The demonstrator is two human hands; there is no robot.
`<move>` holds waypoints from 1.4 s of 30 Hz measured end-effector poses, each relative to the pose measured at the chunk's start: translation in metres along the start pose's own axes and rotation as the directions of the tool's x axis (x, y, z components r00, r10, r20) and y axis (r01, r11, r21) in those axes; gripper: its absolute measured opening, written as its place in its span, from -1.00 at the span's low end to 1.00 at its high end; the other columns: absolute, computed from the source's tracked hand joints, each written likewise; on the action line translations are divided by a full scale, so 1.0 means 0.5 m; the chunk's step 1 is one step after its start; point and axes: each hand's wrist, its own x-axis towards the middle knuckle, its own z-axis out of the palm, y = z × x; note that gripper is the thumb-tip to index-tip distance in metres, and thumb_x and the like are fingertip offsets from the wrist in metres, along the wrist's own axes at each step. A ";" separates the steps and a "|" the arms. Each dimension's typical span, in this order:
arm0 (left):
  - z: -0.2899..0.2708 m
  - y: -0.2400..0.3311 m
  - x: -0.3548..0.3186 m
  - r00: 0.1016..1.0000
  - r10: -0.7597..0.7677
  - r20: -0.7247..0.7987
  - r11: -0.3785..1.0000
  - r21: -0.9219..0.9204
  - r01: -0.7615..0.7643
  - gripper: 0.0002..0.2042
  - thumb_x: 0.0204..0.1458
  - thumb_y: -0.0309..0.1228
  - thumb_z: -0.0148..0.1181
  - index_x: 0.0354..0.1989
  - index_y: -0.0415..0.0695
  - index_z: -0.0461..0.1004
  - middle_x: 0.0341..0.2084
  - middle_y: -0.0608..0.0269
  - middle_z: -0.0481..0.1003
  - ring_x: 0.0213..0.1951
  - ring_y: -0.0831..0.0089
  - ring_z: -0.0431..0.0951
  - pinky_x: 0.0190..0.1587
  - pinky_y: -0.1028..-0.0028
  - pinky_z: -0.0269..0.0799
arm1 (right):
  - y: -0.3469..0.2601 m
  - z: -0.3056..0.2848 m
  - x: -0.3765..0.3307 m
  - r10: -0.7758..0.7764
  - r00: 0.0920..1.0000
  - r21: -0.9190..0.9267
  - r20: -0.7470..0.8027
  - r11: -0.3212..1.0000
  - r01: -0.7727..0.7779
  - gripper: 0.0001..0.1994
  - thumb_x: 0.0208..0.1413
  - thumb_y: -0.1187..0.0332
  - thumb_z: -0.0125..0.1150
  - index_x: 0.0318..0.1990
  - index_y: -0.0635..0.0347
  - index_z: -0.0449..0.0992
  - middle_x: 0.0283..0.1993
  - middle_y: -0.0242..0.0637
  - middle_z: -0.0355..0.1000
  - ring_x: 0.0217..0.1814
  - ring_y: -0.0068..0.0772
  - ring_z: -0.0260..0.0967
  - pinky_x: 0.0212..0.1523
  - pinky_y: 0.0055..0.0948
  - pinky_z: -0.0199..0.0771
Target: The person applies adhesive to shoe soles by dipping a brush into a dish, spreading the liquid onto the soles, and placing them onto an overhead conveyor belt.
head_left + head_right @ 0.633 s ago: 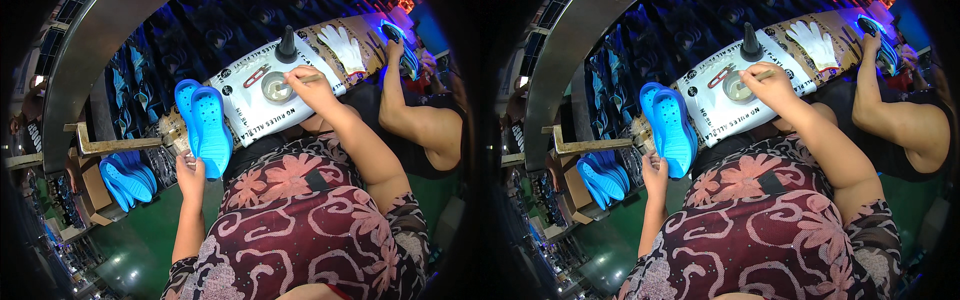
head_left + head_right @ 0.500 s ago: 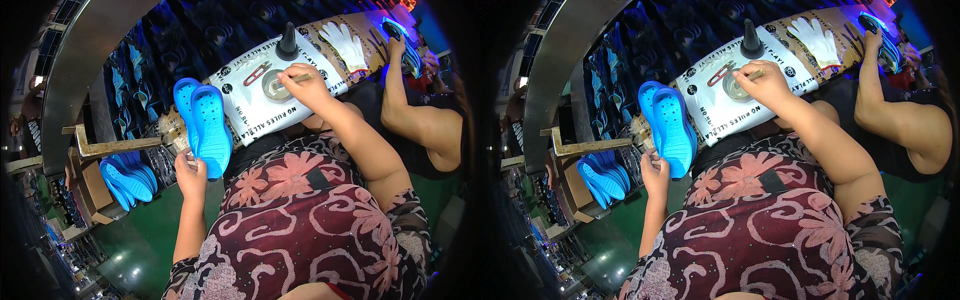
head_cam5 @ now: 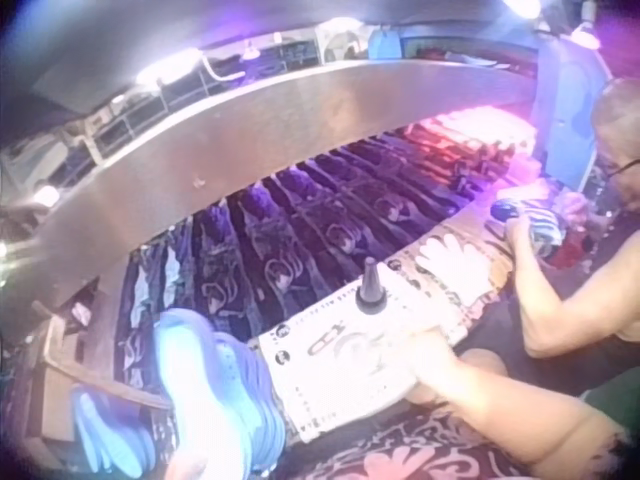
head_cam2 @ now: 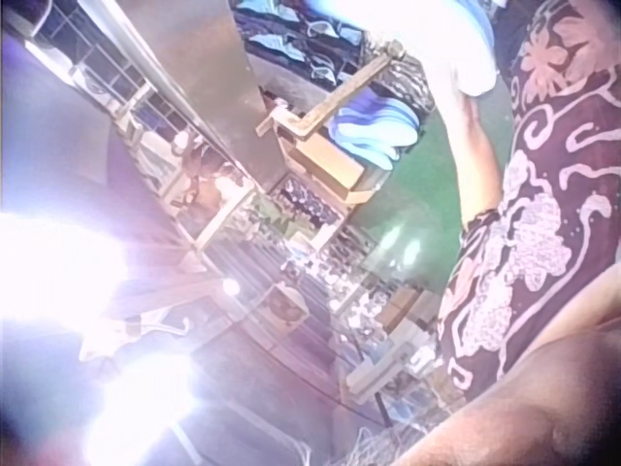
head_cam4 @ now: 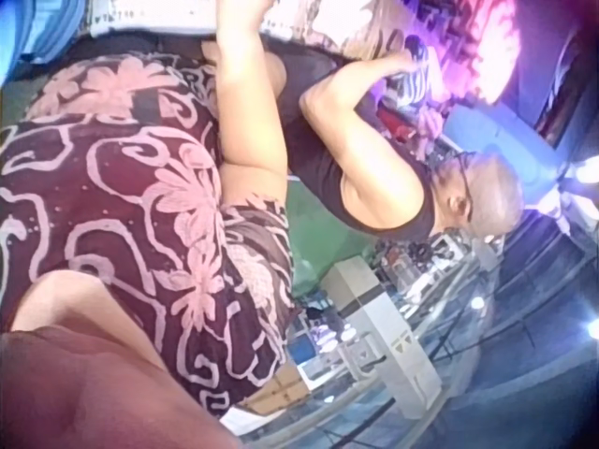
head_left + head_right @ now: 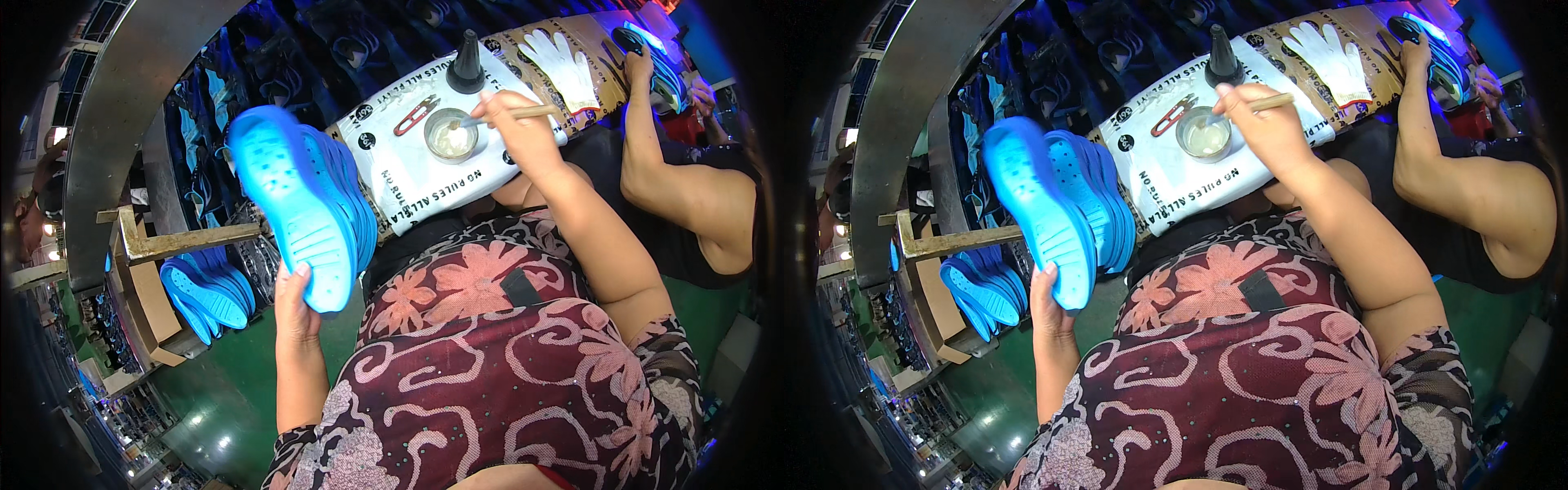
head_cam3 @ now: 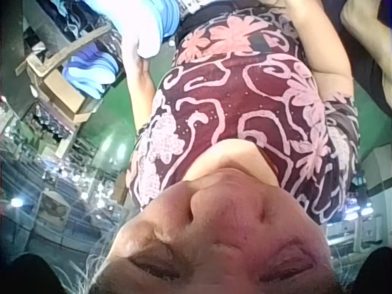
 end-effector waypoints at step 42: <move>0.189 -0.072 0.078 0.580 0.755 0.305 0.347 0.565 -0.749 -0.45 -0.15 -0.63 0.21 0.10 -0.36 0.20 -0.49 0.19 0.51 -0.51 0.50 0.53 -0.40 0.55 0.44 | -0.196 0.053 -0.097 -0.526 0.786 -0.280 0.325 0.740 0.611 -0.79 0.05 0.34 0.18 -0.60 0.15 0.51 -0.61 -0.34 0.38 -0.48 -0.24 0.34 -0.07 -0.26 0.31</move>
